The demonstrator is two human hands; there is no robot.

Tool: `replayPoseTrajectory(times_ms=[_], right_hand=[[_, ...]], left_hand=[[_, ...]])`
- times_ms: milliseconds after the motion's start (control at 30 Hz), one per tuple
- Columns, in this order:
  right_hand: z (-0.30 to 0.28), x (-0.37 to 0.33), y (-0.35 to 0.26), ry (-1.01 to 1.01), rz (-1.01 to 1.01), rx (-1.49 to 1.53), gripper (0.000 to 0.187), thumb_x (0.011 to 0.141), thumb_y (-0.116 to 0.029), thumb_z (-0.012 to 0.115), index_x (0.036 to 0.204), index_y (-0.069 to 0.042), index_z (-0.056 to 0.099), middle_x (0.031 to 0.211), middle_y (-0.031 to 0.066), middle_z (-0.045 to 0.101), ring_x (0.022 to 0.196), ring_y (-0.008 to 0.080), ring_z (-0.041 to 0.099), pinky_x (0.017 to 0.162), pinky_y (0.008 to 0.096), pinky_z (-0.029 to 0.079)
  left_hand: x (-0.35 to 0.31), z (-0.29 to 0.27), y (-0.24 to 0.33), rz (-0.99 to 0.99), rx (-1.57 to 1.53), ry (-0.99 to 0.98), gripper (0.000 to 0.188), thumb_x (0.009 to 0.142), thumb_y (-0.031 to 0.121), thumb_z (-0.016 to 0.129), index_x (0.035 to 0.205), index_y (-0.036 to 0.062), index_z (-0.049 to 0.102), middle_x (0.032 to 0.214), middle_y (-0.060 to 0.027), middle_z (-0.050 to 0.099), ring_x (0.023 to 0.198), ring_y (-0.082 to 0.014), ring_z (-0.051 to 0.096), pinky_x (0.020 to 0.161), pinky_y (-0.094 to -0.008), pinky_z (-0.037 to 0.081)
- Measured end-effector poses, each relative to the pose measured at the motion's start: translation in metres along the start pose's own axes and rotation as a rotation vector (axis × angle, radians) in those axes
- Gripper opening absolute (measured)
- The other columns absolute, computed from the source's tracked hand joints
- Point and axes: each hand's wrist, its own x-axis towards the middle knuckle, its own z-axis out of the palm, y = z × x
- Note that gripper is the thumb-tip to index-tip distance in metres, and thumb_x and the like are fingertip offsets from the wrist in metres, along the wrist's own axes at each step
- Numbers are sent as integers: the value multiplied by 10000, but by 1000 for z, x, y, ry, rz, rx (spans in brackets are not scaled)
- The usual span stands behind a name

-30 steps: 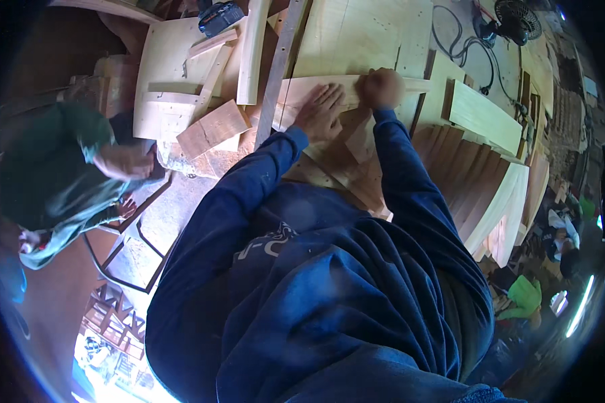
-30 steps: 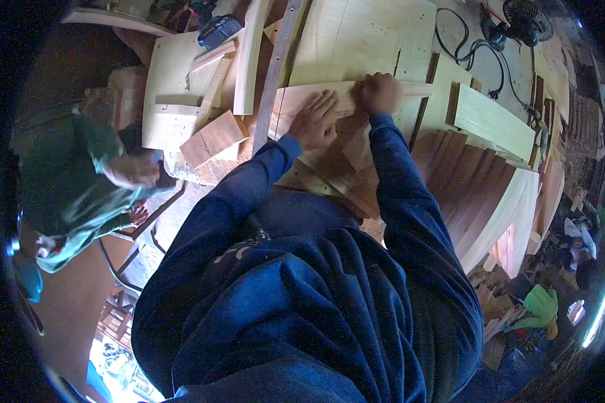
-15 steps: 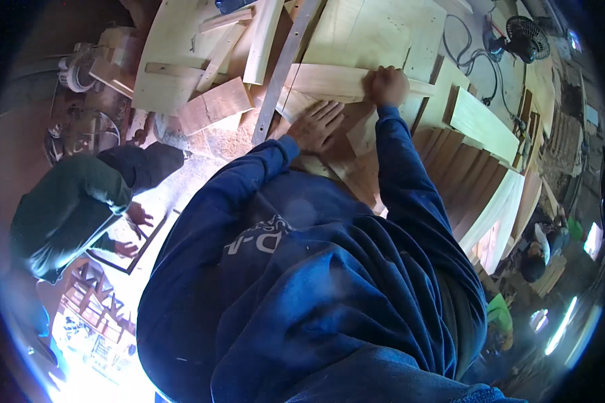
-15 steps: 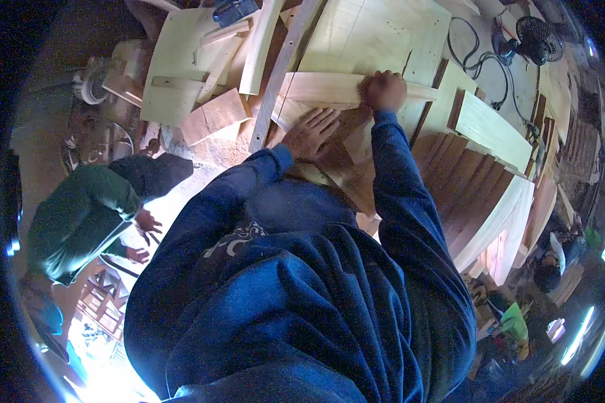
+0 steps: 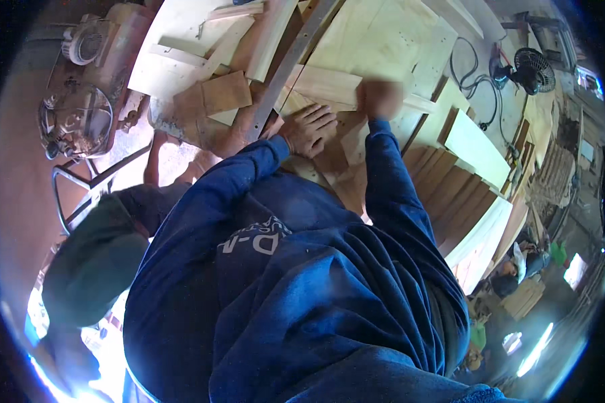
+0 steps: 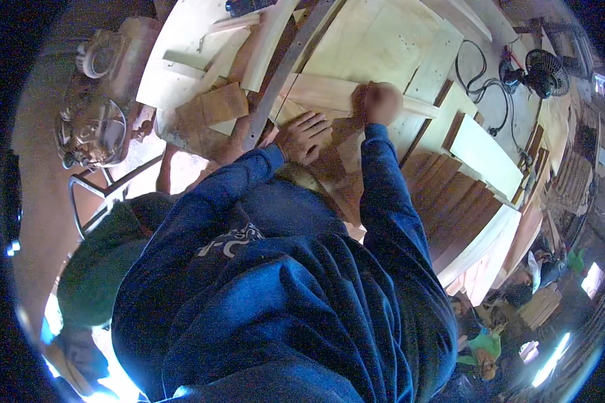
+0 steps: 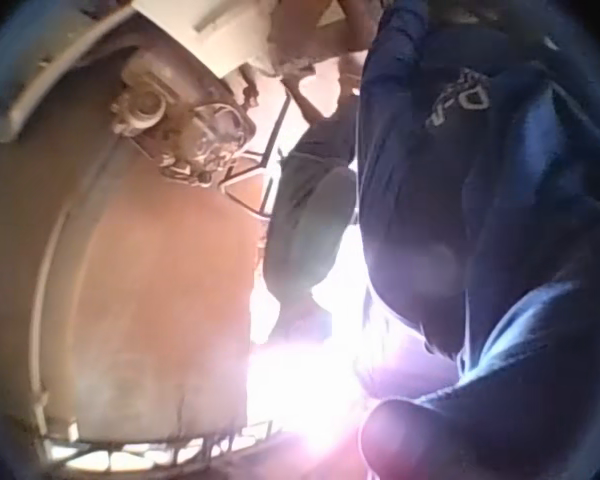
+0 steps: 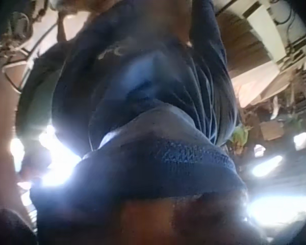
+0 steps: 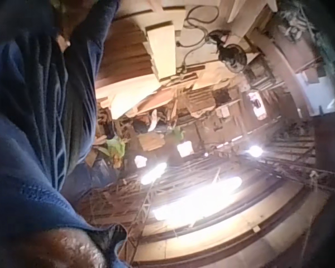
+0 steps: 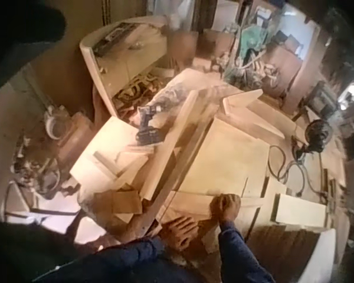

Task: Applying glue to wooden pieces and assembling them into a frame structure at a workshop bench.

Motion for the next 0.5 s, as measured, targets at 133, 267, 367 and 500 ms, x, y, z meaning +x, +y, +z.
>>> replayPoseTrajectory(times_ms=[133, 267, 367, 500], right_hand=[[2, 3, 0, 53, -23, -39, 236, 948, -339, 719, 904, -110, 757, 947, 115, 697, 974, 336, 640, 938, 465, 490], [1, -1, -1, 58, -5, -56, 232, 952, -335, 724, 913, -110, 765, 950, 109, 704, 969, 325, 653, 926, 462, 496], [-4, -6, -2, -4, 66, -33, 223, 937, -352, 720, 928, -131, 741, 976, 111, 682, 1033, 335, 624, 976, 465, 465], [-6, -5, -5, 26, 1, -35, 206, 943, -333, 712, 934, -129, 736, 971, 122, 675, 1026, 345, 624, 971, 476, 462]], left_hand=[[1, 1, -3, 31, 17, -26, 587, 847, 293, 621, 1367, 22, 661, 1495, -161, 599, 1463, -352, 488, 1287, -531, 284], [2, 2, -3, 43, 27, -28, 602, 839, 316, 624, 1361, 16, 660, 1484, -167, 601, 1461, -365, 486, 1288, -546, 277], [1, -1, -3, 53, 25, -36, 605, 826, 317, 621, 1347, 12, 663, 1466, -170, 609, 1452, -368, 493, 1288, -543, 277], [3, -5, -2, 31, 94, -62, 616, 821, 342, 616, 1352, 36, 668, 1447, -146, 625, 1464, -328, 482, 1281, -506, 290]])
